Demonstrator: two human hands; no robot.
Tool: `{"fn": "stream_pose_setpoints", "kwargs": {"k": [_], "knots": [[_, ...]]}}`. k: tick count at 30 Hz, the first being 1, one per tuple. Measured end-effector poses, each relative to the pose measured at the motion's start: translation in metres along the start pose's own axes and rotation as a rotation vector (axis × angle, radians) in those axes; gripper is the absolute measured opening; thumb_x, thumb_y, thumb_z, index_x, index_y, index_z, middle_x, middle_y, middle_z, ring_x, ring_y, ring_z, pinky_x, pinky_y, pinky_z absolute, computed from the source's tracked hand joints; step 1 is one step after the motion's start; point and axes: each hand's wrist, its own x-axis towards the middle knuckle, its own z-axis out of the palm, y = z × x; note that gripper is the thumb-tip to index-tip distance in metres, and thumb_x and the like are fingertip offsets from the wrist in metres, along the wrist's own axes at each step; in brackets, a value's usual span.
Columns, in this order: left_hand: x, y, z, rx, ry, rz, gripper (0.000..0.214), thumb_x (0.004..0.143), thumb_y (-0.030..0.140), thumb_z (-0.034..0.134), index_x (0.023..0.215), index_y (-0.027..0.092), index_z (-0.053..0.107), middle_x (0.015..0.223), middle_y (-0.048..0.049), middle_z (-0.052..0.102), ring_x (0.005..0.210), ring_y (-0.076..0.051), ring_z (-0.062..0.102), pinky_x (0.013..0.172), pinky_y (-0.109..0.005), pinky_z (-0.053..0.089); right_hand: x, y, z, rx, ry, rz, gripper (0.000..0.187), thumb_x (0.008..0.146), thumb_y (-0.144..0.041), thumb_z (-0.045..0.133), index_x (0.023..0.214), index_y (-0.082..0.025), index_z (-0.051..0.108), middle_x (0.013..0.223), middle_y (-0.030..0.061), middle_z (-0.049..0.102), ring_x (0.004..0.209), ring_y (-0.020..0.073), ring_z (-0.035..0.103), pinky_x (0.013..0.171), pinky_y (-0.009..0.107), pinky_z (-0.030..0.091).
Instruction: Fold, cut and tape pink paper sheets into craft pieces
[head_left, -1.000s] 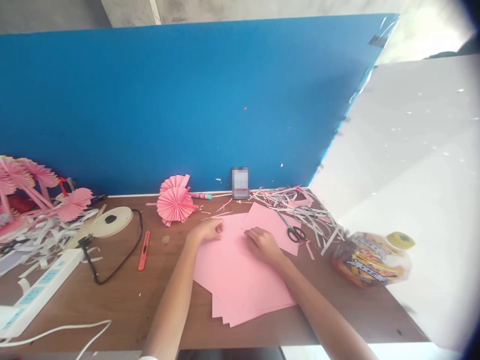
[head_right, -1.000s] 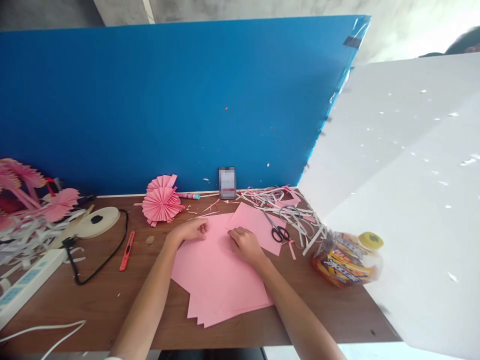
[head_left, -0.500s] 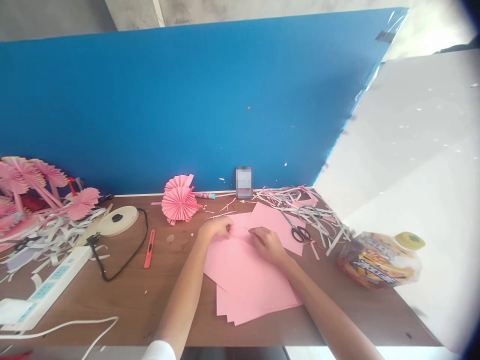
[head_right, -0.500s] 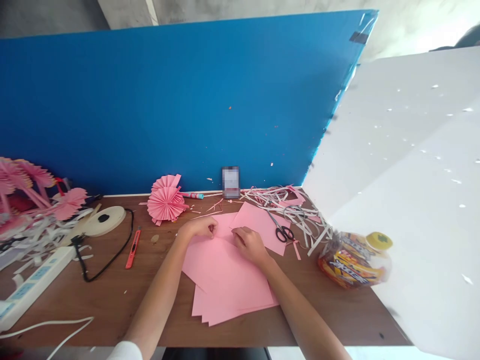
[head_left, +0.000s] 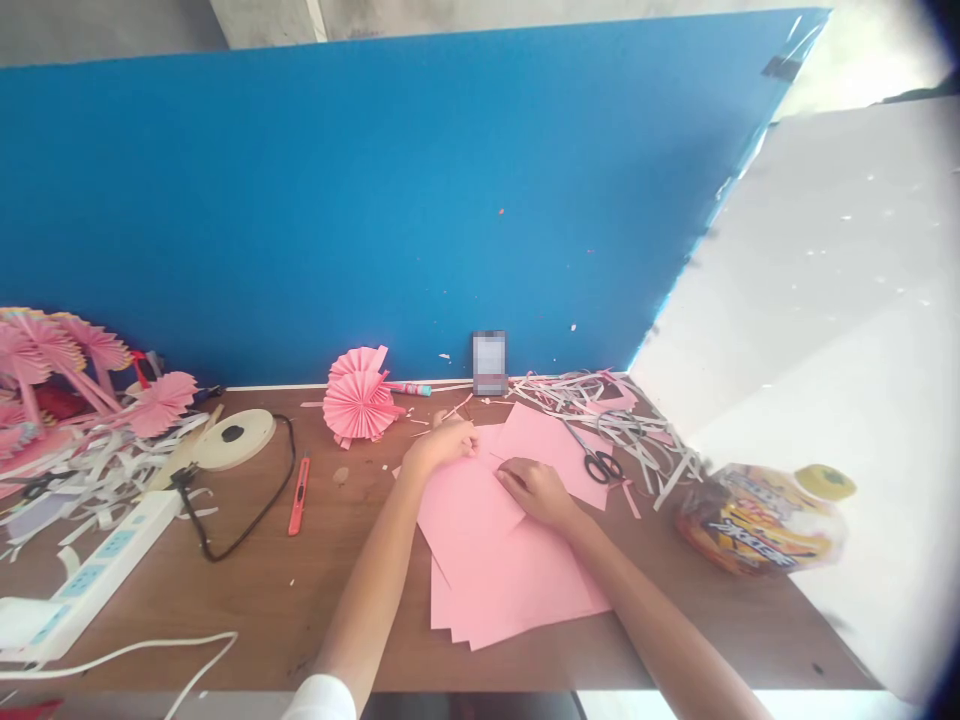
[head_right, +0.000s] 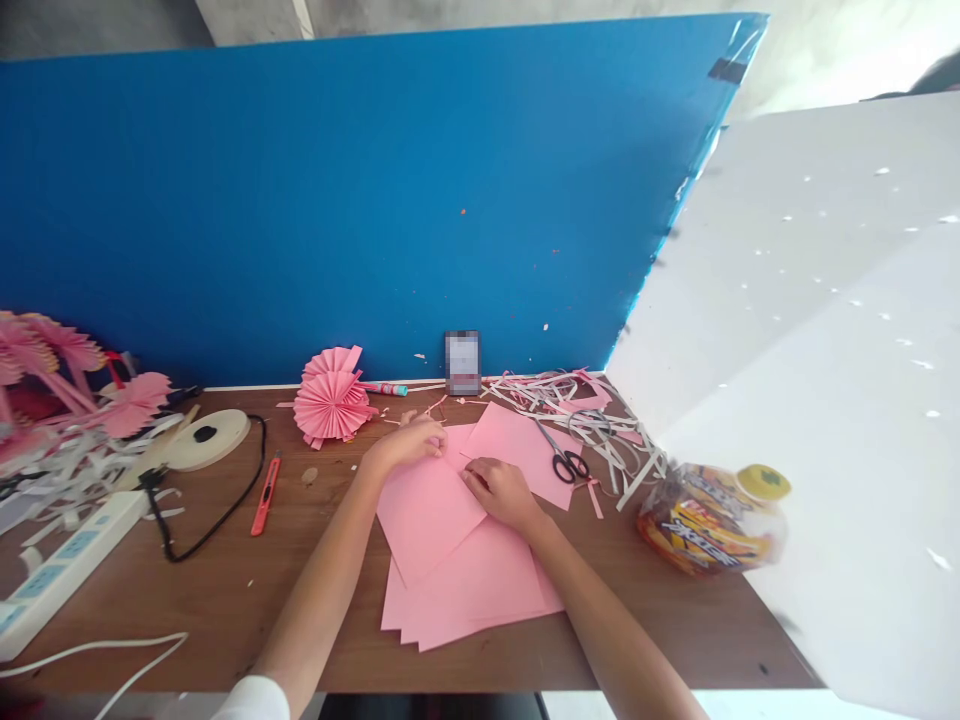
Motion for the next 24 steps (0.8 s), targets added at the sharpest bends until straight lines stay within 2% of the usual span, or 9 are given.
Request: {"fn": "stream_pose_setpoints", "kwargs": {"k": [3, 7, 10, 15, 20, 24], "knots": [[0.0, 0.007, 0.001, 0.034, 0.028, 0.025, 0.014, 0.082, 0.015, 0.05, 0.075, 0.02, 0.062, 0.092, 0.001, 0.063, 0.112, -0.018, 0.042, 0.111, -0.047, 0.016, 0.0, -0.002, 0.0, 0.027, -0.036, -0.023, 0.037, 0.096, -0.041, 0.038, 0.088, -0.017, 0.064, 0.089, 0.0046, 0.064, 0.08, 0.0107, 0.055, 0.073, 0.02, 0.035], [0.006, 0.011, 0.009, 0.034, 0.093, 0.131, 0.012, 0.086, 0.023, 0.049, 0.08, 0.021, 0.059, 0.109, 0.0021, 0.057, 0.118, -0.018, 0.036, 0.11, -0.04, 0.022, 0.001, 0.001, 0.003, 0.072, -0.03, 0.033, 0.034, 0.095, -0.041, 0.04, 0.084, -0.016, 0.061, 0.074, 0.0011, 0.06, 0.065, 0.0077, 0.048, 0.065, 0.019, 0.031], [0.011, 0.011, 0.013, 0.026, 0.11, 0.176, 0.01, 0.087, 0.025, 0.051, 0.08, 0.02, 0.057, 0.112, 0.0011, 0.055, 0.118, -0.018, 0.036, 0.109, -0.038, 0.024, 0.003, 0.006, 0.006, 0.055, -0.013, 0.071, 0.026, 0.092, -0.033, 0.045, 0.078, -0.015, 0.058, 0.069, -0.0006, 0.057, 0.062, 0.0066, 0.045, 0.062, 0.018, 0.028], [0.006, 0.004, 0.004, -0.002, 0.18, 0.116, 0.012, 0.084, 0.03, 0.059, 0.079, 0.02, 0.061, 0.125, 0.0008, 0.051, 0.127, -0.02, 0.029, 0.111, -0.039, 0.021, 0.002, 0.008, 0.004, 0.097, -0.013, 0.051, 0.029, 0.093, -0.031, 0.041, 0.073, -0.014, 0.054, 0.066, -0.0006, 0.055, 0.061, 0.0066, 0.043, 0.062, 0.018, 0.028], [-0.002, -0.007, -0.008, -0.038, 0.154, 0.071, 0.017, 0.086, 0.033, 0.056, 0.08, 0.019, 0.063, 0.126, 0.0002, 0.052, 0.127, -0.019, 0.029, 0.11, -0.037, 0.021, 0.0, 0.005, -0.002, 0.21, -0.1, -0.002, 0.029, 0.091, -0.03, 0.042, 0.075, -0.013, 0.059, 0.07, 0.0006, 0.057, 0.063, 0.0071, 0.046, 0.062, 0.018, 0.031], [0.002, -0.003, -0.004, -0.041, 0.114, 0.11, 0.016, 0.087, 0.032, 0.055, 0.082, 0.02, 0.063, 0.115, -0.0006, 0.058, 0.121, -0.018, 0.036, 0.105, -0.035, 0.024, -0.001, 0.002, -0.003, 0.195, -0.105, -0.005, 0.03, 0.09, -0.03, 0.044, 0.072, -0.013, 0.06, 0.067, -0.0001, 0.056, 0.061, 0.0064, 0.043, 0.061, 0.019, 0.03]]}}
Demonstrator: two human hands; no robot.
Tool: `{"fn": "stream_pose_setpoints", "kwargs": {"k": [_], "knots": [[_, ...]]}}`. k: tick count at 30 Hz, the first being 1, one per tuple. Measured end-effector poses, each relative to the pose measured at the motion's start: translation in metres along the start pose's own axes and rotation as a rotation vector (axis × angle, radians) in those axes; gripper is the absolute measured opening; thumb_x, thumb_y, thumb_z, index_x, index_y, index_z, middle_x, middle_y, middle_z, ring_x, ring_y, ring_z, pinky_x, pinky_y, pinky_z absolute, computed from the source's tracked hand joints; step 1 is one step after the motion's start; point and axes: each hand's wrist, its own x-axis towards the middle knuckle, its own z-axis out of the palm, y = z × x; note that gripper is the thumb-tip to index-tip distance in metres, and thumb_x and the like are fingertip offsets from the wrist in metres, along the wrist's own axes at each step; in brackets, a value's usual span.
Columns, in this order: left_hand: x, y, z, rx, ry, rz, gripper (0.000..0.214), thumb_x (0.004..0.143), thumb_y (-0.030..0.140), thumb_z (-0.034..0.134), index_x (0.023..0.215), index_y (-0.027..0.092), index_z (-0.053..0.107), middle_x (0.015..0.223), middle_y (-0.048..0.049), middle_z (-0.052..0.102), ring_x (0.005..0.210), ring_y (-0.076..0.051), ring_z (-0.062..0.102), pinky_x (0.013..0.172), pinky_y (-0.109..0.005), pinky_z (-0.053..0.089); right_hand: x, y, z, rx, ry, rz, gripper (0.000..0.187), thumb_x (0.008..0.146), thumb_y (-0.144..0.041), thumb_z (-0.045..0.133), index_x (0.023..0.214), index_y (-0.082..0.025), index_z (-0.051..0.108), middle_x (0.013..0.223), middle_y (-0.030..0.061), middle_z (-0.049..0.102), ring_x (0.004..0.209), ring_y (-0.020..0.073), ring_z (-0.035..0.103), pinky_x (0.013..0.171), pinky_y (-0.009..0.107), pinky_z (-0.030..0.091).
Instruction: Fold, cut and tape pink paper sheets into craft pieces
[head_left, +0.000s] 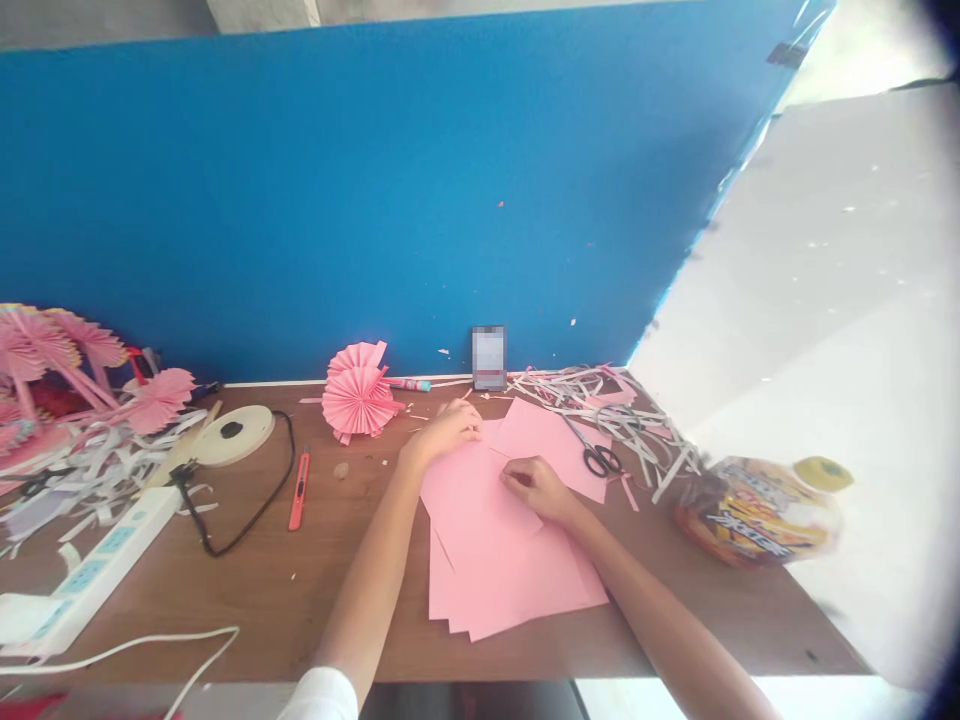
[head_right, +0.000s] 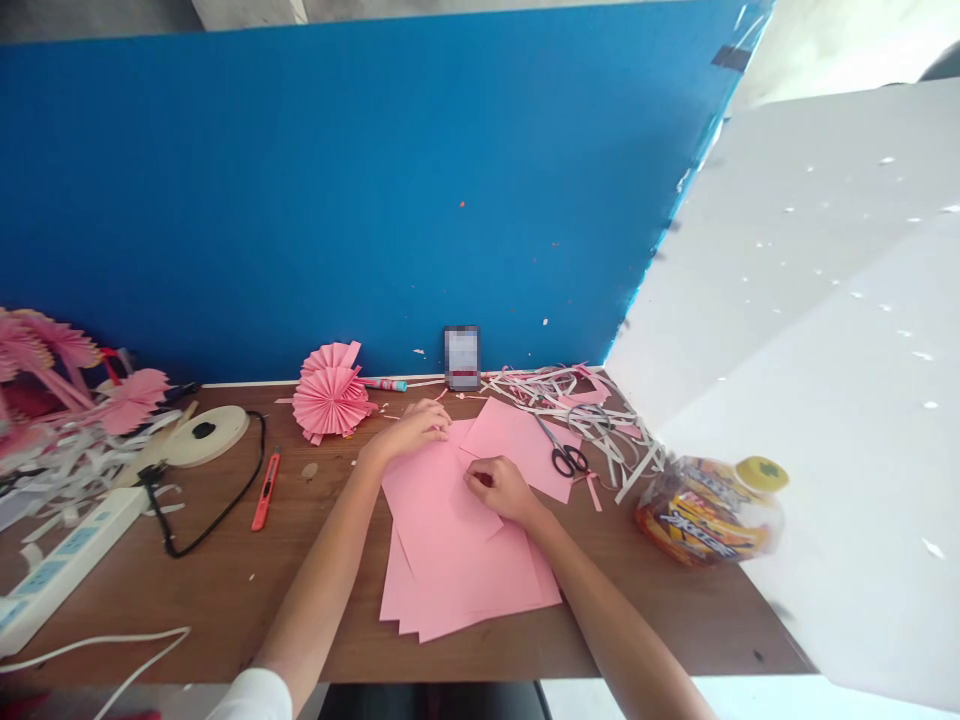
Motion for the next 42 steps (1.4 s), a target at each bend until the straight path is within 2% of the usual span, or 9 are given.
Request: {"fn": "stream_pose_setpoints", "kwargs": {"k": [4, 7, 16, 21, 24, 27, 30, 36, 42], "knots": [[0.009, 0.011, 0.011, -0.033, -0.04, 0.127, 0.015, 0.087, 0.032, 0.056, 0.083, 0.02, 0.064, 0.106, -0.0009, 0.06, 0.116, -0.016, 0.041, 0.102, -0.031, 0.027, 0.002, 0.001, 0.002, 0.012, 0.08, 0.073, 0.031, 0.091, -0.038, 0.044, 0.08, -0.014, 0.06, 0.067, -0.0009, 0.055, 0.059, 0.0061, 0.042, 0.059, 0.019, 0.029], [0.013, 0.013, 0.015, -0.034, -0.033, 0.157, 0.016, 0.088, 0.033, 0.055, 0.084, 0.021, 0.065, 0.105, -0.0009, 0.06, 0.114, -0.016, 0.042, 0.1, -0.029, 0.029, 0.003, 0.005, 0.003, 0.05, 0.077, 0.08, 0.034, 0.092, -0.039, 0.043, 0.077, -0.013, 0.058, 0.065, -0.001, 0.052, 0.057, 0.0057, 0.04, 0.058, 0.018, 0.028], [0.01, -0.008, 0.004, -0.044, 0.029, 0.104, 0.028, 0.088, 0.037, 0.051, 0.073, 0.016, 0.061, 0.081, -0.0025, 0.061, 0.084, -0.013, 0.051, 0.093, -0.026, 0.034, 0.002, 0.003, -0.003, 0.085, 0.054, 0.055, 0.037, 0.092, -0.04, 0.042, 0.076, -0.012, 0.059, 0.07, 0.0013, 0.056, 0.062, 0.0069, 0.043, 0.06, 0.019, 0.03], [0.002, -0.009, -0.001, -0.131, 0.041, -0.079, 0.038, 0.089, 0.049, 0.043, 0.081, 0.016, 0.06, 0.09, -0.003, 0.063, 0.084, -0.014, 0.053, 0.076, -0.023, 0.036, 0.002, 0.006, -0.002, 0.089, 0.089, 0.063, 0.038, 0.091, -0.041, 0.043, 0.073, -0.012, 0.057, 0.067, 0.0011, 0.054, 0.061, 0.0067, 0.042, 0.06, 0.019, 0.031], [-0.003, -0.012, -0.002, -0.234, -0.016, -0.088, 0.035, 0.082, 0.05, 0.054, 0.098, 0.019, 0.059, 0.104, -0.0003, 0.061, 0.09, -0.013, 0.053, 0.074, -0.02, 0.037, 0.003, 0.01, -0.002, 0.116, 0.134, 0.1, 0.037, 0.091, -0.043, 0.044, 0.074, -0.012, 0.056, 0.063, -0.0005, 0.05, 0.057, 0.0058, 0.039, 0.056, 0.019, 0.028], [-0.003, -0.018, 0.001, -0.189, -0.132, -0.074, 0.031, 0.079, 0.046, 0.058, 0.085, 0.016, 0.057, 0.09, 0.0002, 0.06, 0.079, -0.012, 0.051, 0.067, -0.02, 0.035, 0.004, 0.011, -0.002, 0.108, 0.167, 0.114, 0.037, 0.091, -0.044, 0.043, 0.077, -0.013, 0.057, 0.062, -0.001, 0.049, 0.057, 0.0061, 0.039, 0.056, 0.019, 0.028], [-0.003, -0.023, 0.005, -0.166, -0.155, -0.068, 0.028, 0.082, 0.042, 0.052, 0.079, 0.015, 0.055, 0.085, -0.0002, 0.06, 0.077, -0.012, 0.051, 0.067, -0.02, 0.036, 0.004, 0.009, -0.002, -0.015, 0.181, 0.109, 0.035, 0.095, -0.041, 0.038, 0.087, -0.015, 0.061, 0.076, 0.0007, 0.058, 0.067, 0.0079, 0.048, 0.064, 0.021, 0.033], [-0.007, -0.032, 0.007, -0.126, -0.108, -0.172, 0.033, 0.086, 0.037, 0.047, 0.112, 0.019, 0.056, 0.112, -0.0045, 0.06, 0.096, -0.016, 0.055, 0.081, -0.022, 0.04, 0.002, 0.007, 0.0, -0.365, 0.284, 0.112, 0.031, 0.097, -0.034, 0.036, 0.104, -0.022, 0.064, 0.097, 0.0036, 0.063, 0.093, 0.013, 0.053, 0.077, 0.024, 0.036], [-0.006, -0.039, 0.01, -0.044, -0.18, -0.178, 0.019, 0.085, 0.03, 0.045, 0.092, 0.018, 0.057, 0.099, -0.0038, 0.062, 0.087, -0.016, 0.056, 0.072, -0.021, 0.036, 0.002, 0.009, 0.0, -0.546, 0.294, 0.074, 0.027, 0.095, -0.028, 0.04, 0.104, -0.02, 0.064, 0.091, 0.0045, 0.064, 0.095, 0.0164, 0.05, 0.079, 0.027, 0.032]]}}
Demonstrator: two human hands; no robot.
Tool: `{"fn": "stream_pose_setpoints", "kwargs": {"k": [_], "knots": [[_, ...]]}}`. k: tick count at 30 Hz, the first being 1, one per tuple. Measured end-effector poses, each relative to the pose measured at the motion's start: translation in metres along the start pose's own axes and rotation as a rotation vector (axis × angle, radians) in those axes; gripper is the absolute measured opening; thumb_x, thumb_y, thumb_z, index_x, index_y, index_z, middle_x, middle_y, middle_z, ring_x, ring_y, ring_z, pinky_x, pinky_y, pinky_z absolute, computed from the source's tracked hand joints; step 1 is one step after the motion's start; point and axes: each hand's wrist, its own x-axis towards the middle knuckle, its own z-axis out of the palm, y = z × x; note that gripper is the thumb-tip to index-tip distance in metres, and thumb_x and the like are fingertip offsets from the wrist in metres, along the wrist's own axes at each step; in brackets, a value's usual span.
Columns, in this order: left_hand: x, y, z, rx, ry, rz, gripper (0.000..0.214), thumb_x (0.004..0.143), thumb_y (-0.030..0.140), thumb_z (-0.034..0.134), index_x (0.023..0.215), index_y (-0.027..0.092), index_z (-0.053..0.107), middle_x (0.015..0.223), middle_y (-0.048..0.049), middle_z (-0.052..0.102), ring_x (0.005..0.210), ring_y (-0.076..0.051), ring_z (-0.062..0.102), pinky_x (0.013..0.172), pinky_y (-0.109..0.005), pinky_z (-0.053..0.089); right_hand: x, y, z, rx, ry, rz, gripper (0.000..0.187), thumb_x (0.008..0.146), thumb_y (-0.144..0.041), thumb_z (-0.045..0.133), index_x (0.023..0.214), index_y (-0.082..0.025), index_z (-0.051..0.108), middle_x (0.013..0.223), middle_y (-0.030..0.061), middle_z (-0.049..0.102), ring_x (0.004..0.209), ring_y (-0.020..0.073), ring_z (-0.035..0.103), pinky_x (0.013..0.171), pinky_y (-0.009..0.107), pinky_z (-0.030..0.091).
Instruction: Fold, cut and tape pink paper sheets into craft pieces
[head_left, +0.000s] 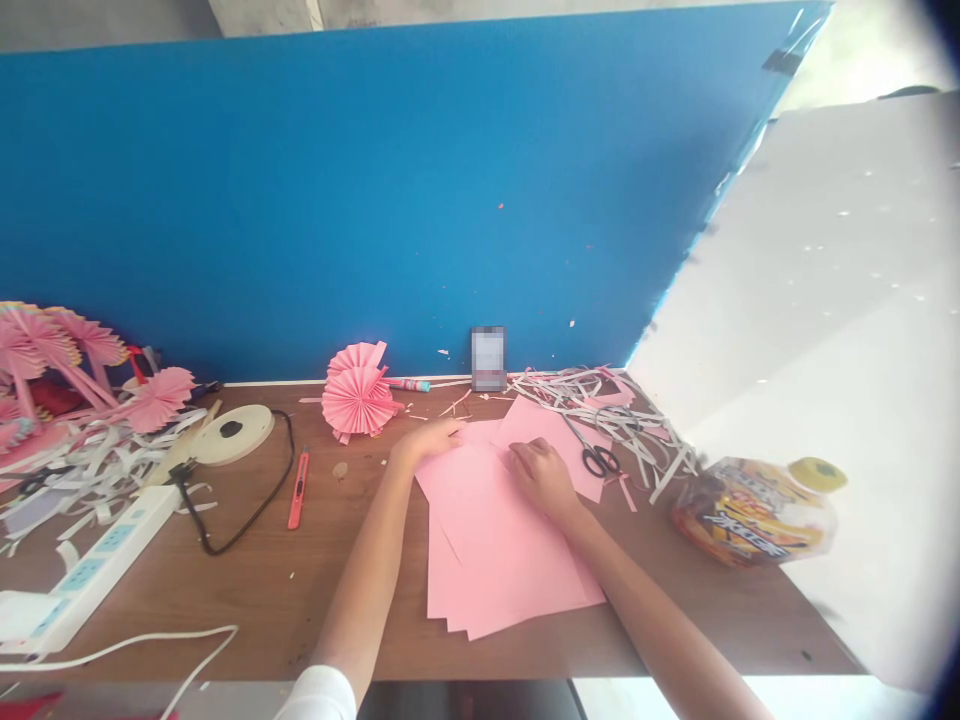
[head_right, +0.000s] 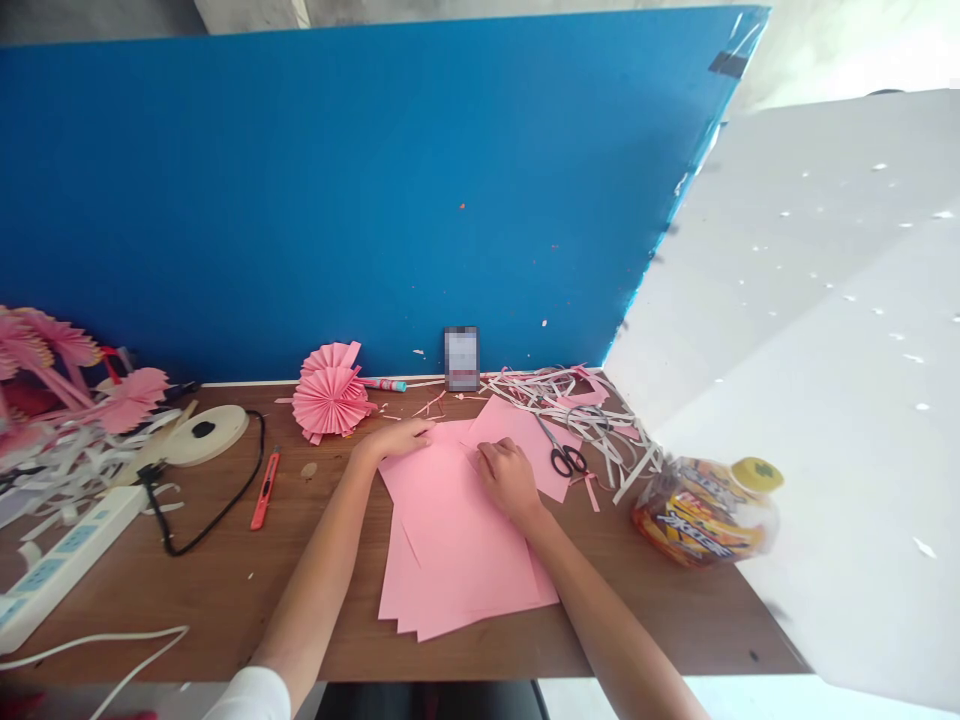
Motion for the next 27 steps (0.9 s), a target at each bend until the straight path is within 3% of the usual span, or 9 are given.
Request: {"fn": "stream_pose_setpoints", "kwargs": {"k": [6, 11, 17, 23, 27], "knots": [[0.003, -0.002, 0.004, 0.009, 0.014, -0.011, 0.021, 0.086, 0.026, 0.041, 0.098, 0.019, 0.058, 0.105, -0.0045, 0.062, 0.093, -0.017, 0.056, 0.075, -0.022, 0.037, 0.001, 0.001, 0.0, -0.07, -0.004, 0.025, 0.026, 0.092, -0.021, 0.042, 0.11, -0.019, 0.06, 0.099, 0.005, 0.064, 0.104, 0.0188, 0.047, 0.083, 0.03, 0.029], [0.002, 0.001, 0.004, -0.022, 0.084, -0.016, 0.037, 0.088, 0.025, 0.04, 0.124, 0.023, 0.05, 0.133, -0.0052, 0.05, 0.117, -0.018, 0.049, 0.093, -0.024, 0.038, 0.0, 0.003, 0.001, -0.075, 0.011, 0.047, 0.026, 0.09, -0.019, 0.043, 0.111, -0.017, 0.058, 0.117, 0.0066, 0.058, 0.113, 0.0206, 0.043, 0.086, 0.031, 0.03], [0.003, 0.01, -0.004, -0.012, 0.18, 0.104, 0.027, 0.09, 0.024, 0.036, 0.102, 0.021, 0.06, 0.109, -0.0037, 0.063, 0.103, -0.019, 0.055, 0.091, -0.027, 0.04, 0.0, 0.005, 0.003, -0.018, -0.024, -0.048, 0.047, 0.085, -0.007, 0.041, 0.129, -0.021, 0.05, 0.124, 0.0055, 0.053, 0.111, 0.0182, 0.044, 0.091, 0.03, 0.036], [0.005, 0.01, -0.003, -0.133, 0.269, 0.123, 0.035, 0.091, 0.03, 0.037, 0.12, 0.025, 0.054, 0.124, -0.0028, 0.057, 0.112, -0.02, 0.052, 0.099, -0.029, 0.038, 0.0, 0.003, -0.001, 0.012, -0.087, -0.166, 0.05, 0.091, -0.014, 0.039, 0.139, -0.028, 0.042, 0.131, 0.0053, 0.047, 0.11, 0.0169, 0.047, 0.094, 0.032, 0.042], [0.007, 0.008, -0.002, -0.212, 0.293, 0.088, 0.031, 0.089, 0.028, 0.038, 0.112, 0.023, 0.059, 0.115, -0.0021, 0.061, 0.101, -0.017, 0.056, 0.088, -0.026, 0.041, -0.001, -0.002, -0.009, 0.04, -0.091, -0.281, 0.05, 0.089, -0.012, 0.043, 0.133, -0.034, 0.051, 0.141, 0.0034, 0.036, 0.121, 0.0201, 0.041, 0.097, 0.037, 0.042]]}}
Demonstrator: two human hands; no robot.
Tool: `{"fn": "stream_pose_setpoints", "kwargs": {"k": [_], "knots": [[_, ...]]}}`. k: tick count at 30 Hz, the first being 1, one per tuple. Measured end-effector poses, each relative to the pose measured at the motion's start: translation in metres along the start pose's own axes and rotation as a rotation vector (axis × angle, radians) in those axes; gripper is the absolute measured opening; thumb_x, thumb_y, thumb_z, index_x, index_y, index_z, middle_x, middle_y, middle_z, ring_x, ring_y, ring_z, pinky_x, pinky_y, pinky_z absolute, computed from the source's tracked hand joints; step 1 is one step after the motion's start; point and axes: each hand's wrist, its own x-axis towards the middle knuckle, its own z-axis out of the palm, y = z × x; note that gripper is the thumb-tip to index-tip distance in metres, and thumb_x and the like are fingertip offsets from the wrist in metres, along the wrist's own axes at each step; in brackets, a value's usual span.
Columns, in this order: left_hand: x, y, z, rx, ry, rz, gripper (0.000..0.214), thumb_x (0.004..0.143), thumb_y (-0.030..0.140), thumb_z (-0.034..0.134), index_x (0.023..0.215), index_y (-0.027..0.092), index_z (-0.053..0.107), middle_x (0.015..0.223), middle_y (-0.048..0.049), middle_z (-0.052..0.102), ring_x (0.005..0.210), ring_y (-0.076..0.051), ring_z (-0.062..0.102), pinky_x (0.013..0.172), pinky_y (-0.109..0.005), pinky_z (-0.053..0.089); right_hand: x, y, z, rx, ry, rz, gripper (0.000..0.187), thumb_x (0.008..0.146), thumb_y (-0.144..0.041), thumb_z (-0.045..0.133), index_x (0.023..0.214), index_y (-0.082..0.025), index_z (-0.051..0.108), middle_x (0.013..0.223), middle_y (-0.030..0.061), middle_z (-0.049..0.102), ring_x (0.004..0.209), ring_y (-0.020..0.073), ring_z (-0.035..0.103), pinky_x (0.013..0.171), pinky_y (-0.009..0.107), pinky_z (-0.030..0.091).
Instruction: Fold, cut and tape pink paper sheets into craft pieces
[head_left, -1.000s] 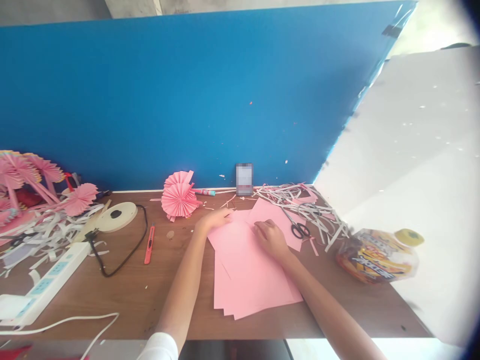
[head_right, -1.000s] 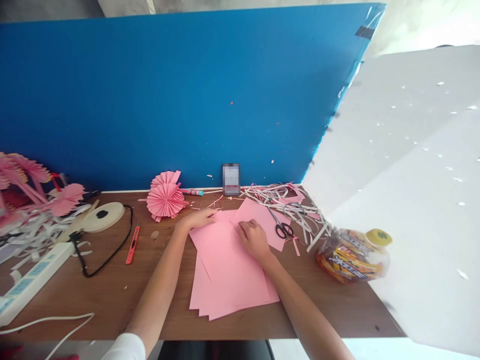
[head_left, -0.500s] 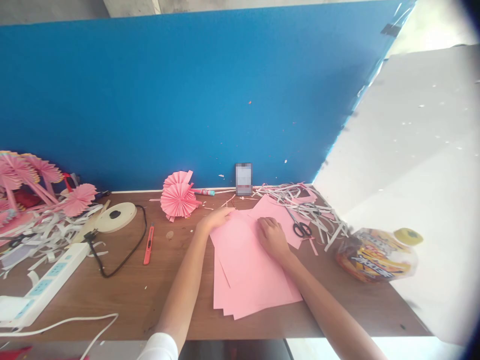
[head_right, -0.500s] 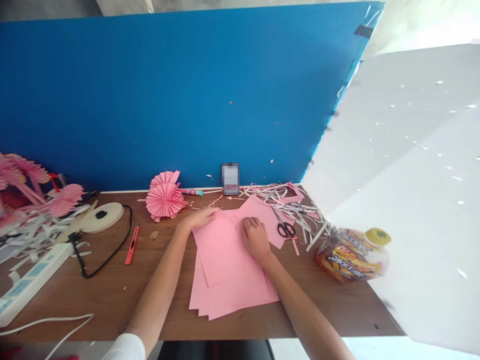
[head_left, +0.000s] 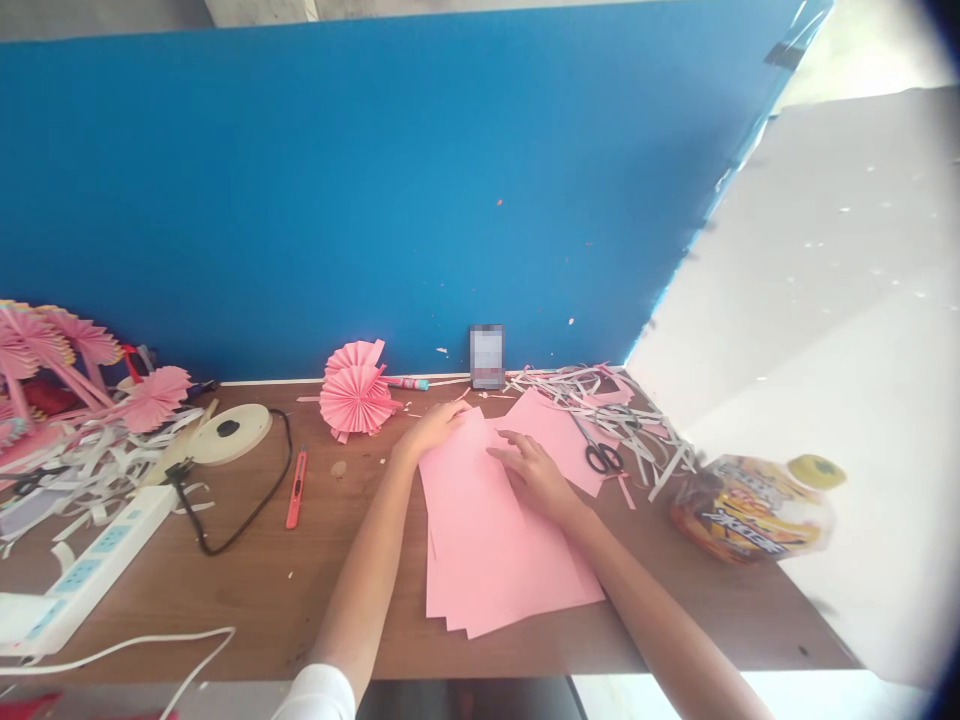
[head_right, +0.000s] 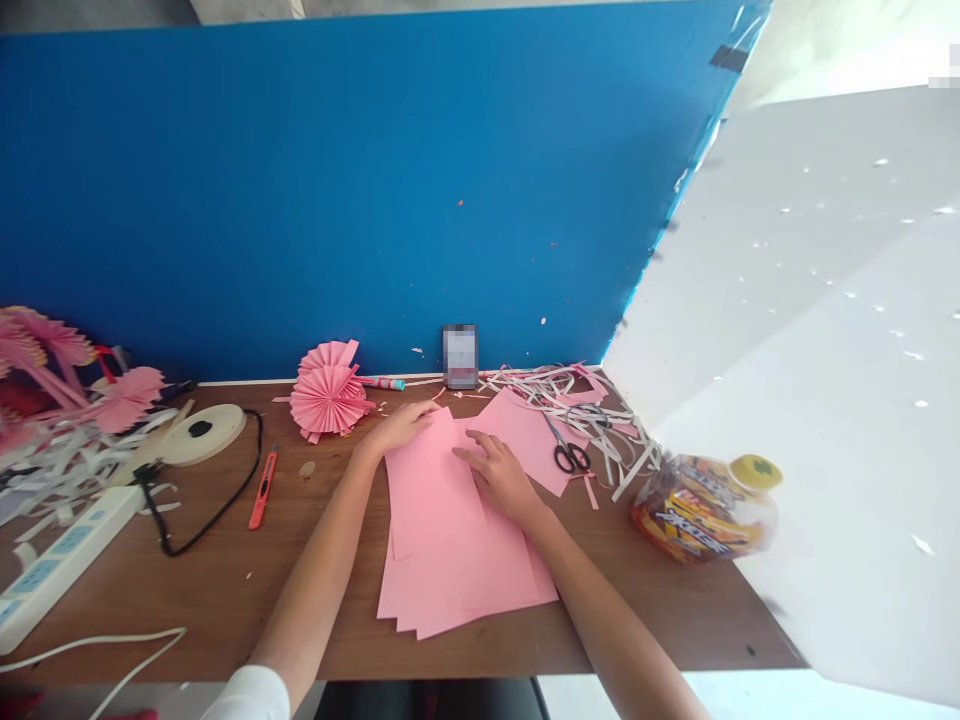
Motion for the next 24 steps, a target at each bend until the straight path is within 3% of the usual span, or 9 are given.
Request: {"fn": "stream_pose_setpoints", "kwargs": {"k": [4, 9, 14, 20, 24], "knots": [[-0.001, 0.001, -0.001, -0.026, 0.022, -0.013, 0.027, 0.087, 0.026, 0.041, 0.105, 0.021, 0.06, 0.111, -0.0019, 0.063, 0.097, -0.016, 0.057, 0.08, -0.024, 0.039, 0.0, -0.009, -0.01, 0.051, -0.023, -0.102, 0.051, 0.08, -0.005, 0.05, 0.119, -0.036, 0.062, 0.147, -0.0021, 0.026, 0.13, 0.0231, 0.032, 0.103, 0.041, 0.038], [-0.002, 0.002, -0.002, -0.036, 0.025, -0.025, 0.021, 0.088, 0.03, 0.043, 0.093, 0.019, 0.06, 0.094, -0.0003, 0.064, 0.084, -0.014, 0.056, 0.072, -0.022, 0.035, -0.002, -0.011, -0.012, 0.22, -0.036, -0.103, 0.037, 0.079, -0.012, 0.056, 0.109, -0.03, 0.069, 0.146, -0.001, 0.029, 0.131, 0.0243, 0.031, 0.107, 0.045, 0.034], [-0.002, 0.009, -0.003, -0.063, -0.029, 0.014, 0.022, 0.088, 0.034, 0.045, 0.09, 0.017, 0.058, 0.093, -0.0006, 0.062, 0.084, -0.013, 0.053, 0.072, -0.021, 0.035, -0.001, -0.004, -0.003, 0.535, 0.044, 0.083, 0.02, 0.086, -0.032, 0.057, 0.097, -0.022, 0.07, 0.144, 0.0037, 0.031, 0.13, 0.021, 0.034, 0.108, 0.04, 0.035], [-0.003, 0.027, -0.004, -0.191, -0.129, 0.058, 0.034, 0.089, 0.048, 0.045, 0.097, 0.017, 0.058, 0.1, -0.0021, 0.062, 0.088, -0.012, 0.054, 0.073, -0.02, 0.038, 0.005, 0.007, 0.006, 0.871, 0.121, 0.274, 0.029, 0.086, -0.044, 0.057, 0.082, -0.016, 0.063, 0.135, 0.0057, 0.043, 0.123, 0.0163, 0.045, 0.107, 0.031, 0.036], [-0.008, 0.035, -0.004, -0.21, -0.177, -0.038, 0.048, 0.086, 0.062, 0.042, 0.102, 0.02, 0.058, 0.1, -0.0014, 0.063, 0.083, -0.012, 0.056, 0.065, -0.019, 0.037, 0.005, 0.013, 0.014, 1.014, 0.079, 0.321, 0.035, 0.086, -0.048, 0.056, 0.08, -0.014, 0.06, 0.111, 0.0071, 0.059, 0.103, 0.0152, 0.055, 0.094, 0.027, 0.043]]}}
